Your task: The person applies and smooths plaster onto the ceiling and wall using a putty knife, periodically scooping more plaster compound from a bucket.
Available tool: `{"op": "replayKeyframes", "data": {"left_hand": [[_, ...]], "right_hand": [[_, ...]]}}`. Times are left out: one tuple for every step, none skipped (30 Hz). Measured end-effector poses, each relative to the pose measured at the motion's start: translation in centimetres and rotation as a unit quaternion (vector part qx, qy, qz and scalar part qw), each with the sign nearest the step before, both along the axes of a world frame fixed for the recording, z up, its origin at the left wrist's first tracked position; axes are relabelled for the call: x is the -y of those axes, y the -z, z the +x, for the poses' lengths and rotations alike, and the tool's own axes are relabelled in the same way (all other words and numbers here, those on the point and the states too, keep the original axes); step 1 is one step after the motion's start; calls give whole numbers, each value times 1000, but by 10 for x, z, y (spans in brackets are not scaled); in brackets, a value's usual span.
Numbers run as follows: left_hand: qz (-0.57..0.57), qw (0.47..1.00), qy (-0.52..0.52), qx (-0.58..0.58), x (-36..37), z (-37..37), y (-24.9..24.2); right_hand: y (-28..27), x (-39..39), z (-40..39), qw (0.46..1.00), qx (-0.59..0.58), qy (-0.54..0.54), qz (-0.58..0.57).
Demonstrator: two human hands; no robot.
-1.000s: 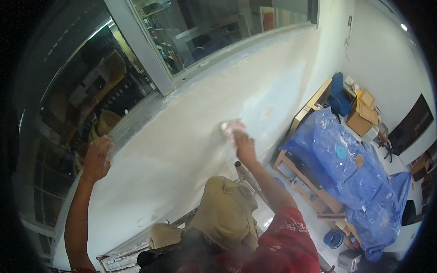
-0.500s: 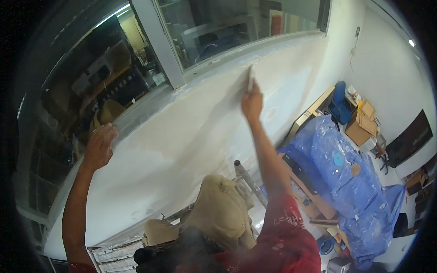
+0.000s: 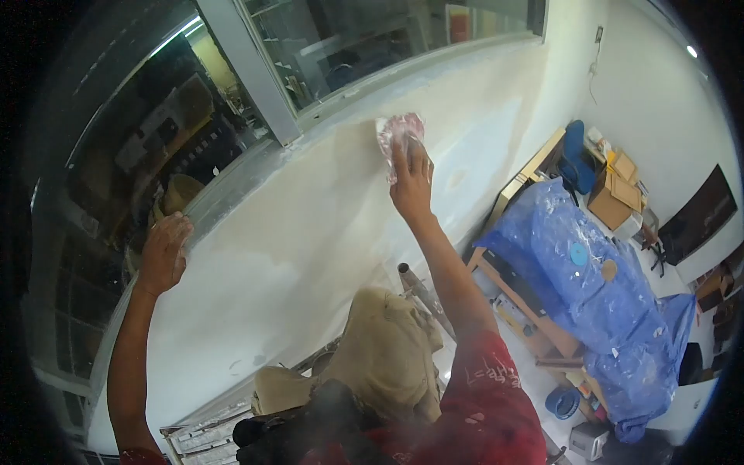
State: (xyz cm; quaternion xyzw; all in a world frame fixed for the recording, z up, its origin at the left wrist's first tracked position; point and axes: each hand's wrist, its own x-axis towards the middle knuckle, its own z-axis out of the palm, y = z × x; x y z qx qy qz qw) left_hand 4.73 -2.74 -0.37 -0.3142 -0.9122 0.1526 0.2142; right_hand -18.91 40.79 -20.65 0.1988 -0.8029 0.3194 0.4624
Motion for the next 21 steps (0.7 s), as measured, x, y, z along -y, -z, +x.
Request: {"op": "replayKeyframes", "data": {"left_hand": [[3,1000,-2,2,-1,0,-1],[6,1000,-5,-1,-3,1,-2],[8,1000,-7,-1,-5,2,-3],[11,1000,-7,0,-5,2,-3],[8,1000,-7,0,-5,2,-3],[7,1000,-8,-3,-4,1,-1],[6,1000,-9,-7,-4,2,0],[5,1000,-18,-4,-4,3,0],[2,1000,-25,1,-4,3,0],[-2,999,-31,5,-4,2,-2],[4,1000,-27,8,-3,2,-3],[11,1000,-23,12,-2,2,-2],[19,1000,-18,18,-2,1,-1],[15,1000,-14,14,-1,0,0],[13,1000,-10,11,0,0,-1],[9,1000,-7,7,0,0,0],[8,1000,-5,9,-1,0,0],[5,1000,-4,9,-1,0,-1],[3,1000,-3,9,-2,0,-2],[6,1000,-4,11,-3,1,-3],[9,1000,-5,13,-5,2,-4]], "right_hand": [[6,4,-16,999,-10,6,37],[17,14,-25,998,-7,8,56],[33,26,-33,997,-2,11,75],[50,37,-38,995,5,16,94],[70,44,-27,996,7,14,87],[95,46,-19,995,46,2,94],[124,44,-8,992,69,-4,106],[147,35,9,984,109,-11,139],[165,24,22,985,101,-41,133],[170,12,27,978,148,-28,147],[174,-1,30,967,196,-14,162],[175,-13,32,953,244,0,177],[167,-25,20,958,253,30,132],[148,-35,2,959,263,61,89],[115,-44,-9,979,189,75,27],[85,-51,-29,989,112,88,-35],[75,-60,-63,987,95,107,-68],[66,-71,-95,984,77,124,-102],[48,-79,-120,976,108,131,-138],[30,-84,-137,965,139,136,-173],[19,-88,-149,969,134,109,-176]]}}
